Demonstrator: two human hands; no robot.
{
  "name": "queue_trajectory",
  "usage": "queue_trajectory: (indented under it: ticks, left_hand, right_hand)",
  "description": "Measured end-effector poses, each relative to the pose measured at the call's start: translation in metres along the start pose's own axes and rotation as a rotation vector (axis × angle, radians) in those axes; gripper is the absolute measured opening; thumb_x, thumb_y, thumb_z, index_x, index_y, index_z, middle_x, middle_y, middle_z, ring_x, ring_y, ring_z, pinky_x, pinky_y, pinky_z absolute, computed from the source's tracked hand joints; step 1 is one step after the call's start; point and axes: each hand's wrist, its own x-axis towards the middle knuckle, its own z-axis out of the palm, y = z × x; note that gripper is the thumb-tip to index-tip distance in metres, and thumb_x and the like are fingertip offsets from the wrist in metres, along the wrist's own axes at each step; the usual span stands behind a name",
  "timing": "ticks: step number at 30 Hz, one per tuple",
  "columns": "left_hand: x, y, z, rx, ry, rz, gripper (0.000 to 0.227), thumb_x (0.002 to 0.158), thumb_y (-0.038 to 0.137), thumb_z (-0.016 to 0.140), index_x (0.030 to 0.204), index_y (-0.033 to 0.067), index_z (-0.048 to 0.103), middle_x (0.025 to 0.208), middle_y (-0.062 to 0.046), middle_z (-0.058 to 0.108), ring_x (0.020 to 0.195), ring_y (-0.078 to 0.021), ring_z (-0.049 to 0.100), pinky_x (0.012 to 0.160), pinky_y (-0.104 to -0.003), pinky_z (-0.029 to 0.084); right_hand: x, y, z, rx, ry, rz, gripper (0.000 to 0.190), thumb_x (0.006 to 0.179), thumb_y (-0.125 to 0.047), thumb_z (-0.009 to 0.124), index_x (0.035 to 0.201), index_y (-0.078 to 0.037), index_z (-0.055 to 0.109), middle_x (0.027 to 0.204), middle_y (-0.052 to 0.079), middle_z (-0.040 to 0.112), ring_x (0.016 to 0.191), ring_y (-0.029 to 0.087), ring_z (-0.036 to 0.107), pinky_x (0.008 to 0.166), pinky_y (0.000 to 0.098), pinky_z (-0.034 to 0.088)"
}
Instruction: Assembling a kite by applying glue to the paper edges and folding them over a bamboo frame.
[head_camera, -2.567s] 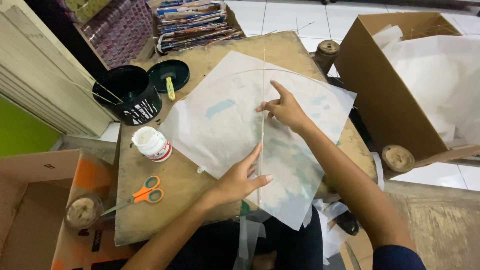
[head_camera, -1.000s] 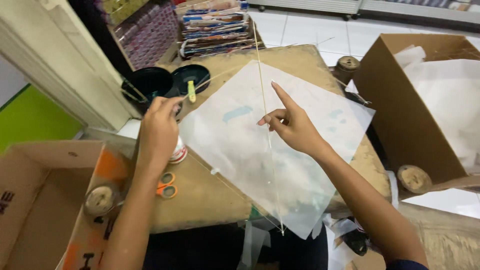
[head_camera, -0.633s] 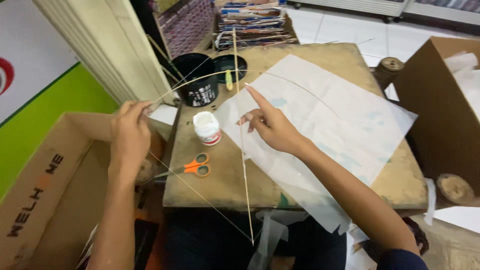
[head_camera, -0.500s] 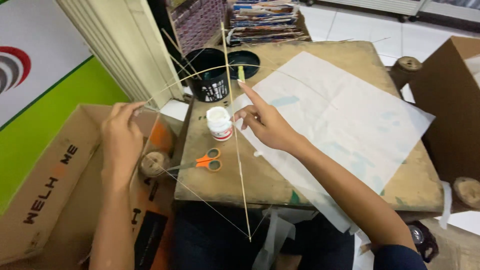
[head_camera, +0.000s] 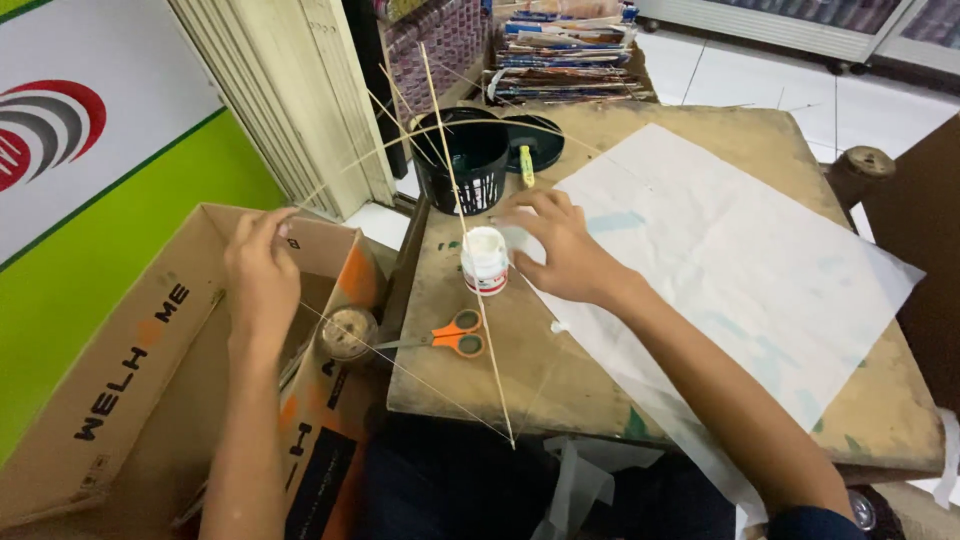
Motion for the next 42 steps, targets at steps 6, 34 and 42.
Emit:
queue_trajectory:
  ticks: [6,34,42]
  left_hand:
    - [0.005,0.011,-0.003,0.039,0.033,0.051,0.047,0.085,-0.025,0.055,0.12,0.0016,0.071,0.105,-0.017,0.063,0.099,-0.0439,0.068,0.088,-0.052,0.054]
    - [0.008,0.029,-0.012,0.022,-0.007,0.022,0.043,0.087,-0.023,0.055,0.119,0.0006,0.072,0.102,-0.017,0.063,0.097,-0.0434,0.068,0.083,-0.051,0.055]
    - [0.011,0.028,0.0,0.009,-0.007,0.087,0.046,0.086,-0.024,0.056,0.12,0.0018,0.072,0.104,-0.014,0.061,0.096,-0.0404,0.069,0.084,-0.05,0.055]
  right_hand:
    - [0.012,-0.021,-0.022,-0.168,-0.245,0.0,0.036,0.083,-0.028,0.077,0.117,-0.02,0.068,0.158,0.005,0.034,0.148,0.038,0.02,0.109,0.0539,0.028]
    - [0.042,-0.017,-0.007,-0.204,-0.385,-0.001,0.02,0.086,-0.024,0.077,0.105,-0.021,0.076,0.154,0.005,0.045,0.152,0.035,0.019,0.103,0.0574,0.026]
    - [0.023,-0.011,-0.03,0.082,-0.101,-0.023,0.032,0.089,-0.019,0.075,0.12,-0.013,0.067,0.147,0.008,0.053,0.143,0.04,0.036,0.098,0.0554,0.036]
